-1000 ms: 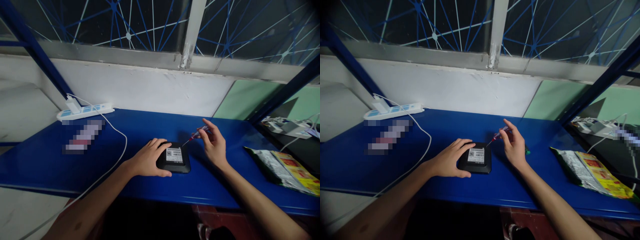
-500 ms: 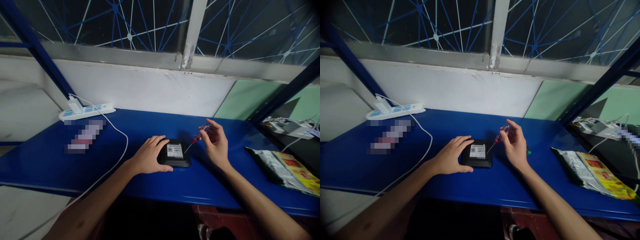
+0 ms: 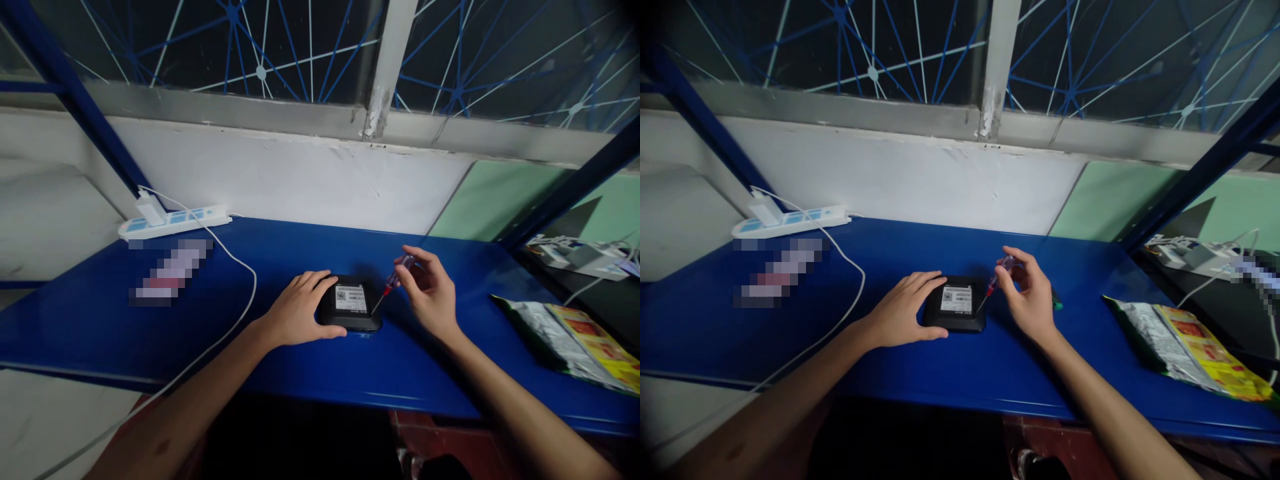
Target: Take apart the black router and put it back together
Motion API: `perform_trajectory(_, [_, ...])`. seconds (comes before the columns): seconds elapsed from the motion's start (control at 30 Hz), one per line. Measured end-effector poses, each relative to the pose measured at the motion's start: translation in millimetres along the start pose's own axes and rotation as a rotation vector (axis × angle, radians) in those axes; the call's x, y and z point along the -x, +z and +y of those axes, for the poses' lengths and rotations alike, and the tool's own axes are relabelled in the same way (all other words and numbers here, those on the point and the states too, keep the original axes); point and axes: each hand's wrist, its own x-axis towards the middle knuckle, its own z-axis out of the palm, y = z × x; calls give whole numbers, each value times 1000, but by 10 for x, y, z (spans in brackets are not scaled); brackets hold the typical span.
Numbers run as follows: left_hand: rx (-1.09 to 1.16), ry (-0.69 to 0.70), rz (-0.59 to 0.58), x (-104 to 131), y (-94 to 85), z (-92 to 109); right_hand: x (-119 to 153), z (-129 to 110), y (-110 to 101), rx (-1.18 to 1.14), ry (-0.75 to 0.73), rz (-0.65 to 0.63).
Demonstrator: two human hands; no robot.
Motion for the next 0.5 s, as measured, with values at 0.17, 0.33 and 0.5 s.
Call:
perform_trajectory(0.17, [37, 6, -6, 4, 0, -1, 19, 3, -10, 0, 10, -34])
perform_trajectory(0.33, [74, -2, -32, 11, 8, -4, 10, -36, -19, -136, 56, -70])
perform_trajectory(0.5, [81, -5, -44, 13, 4, -2, -5, -62, -4, -80, 11, 4])
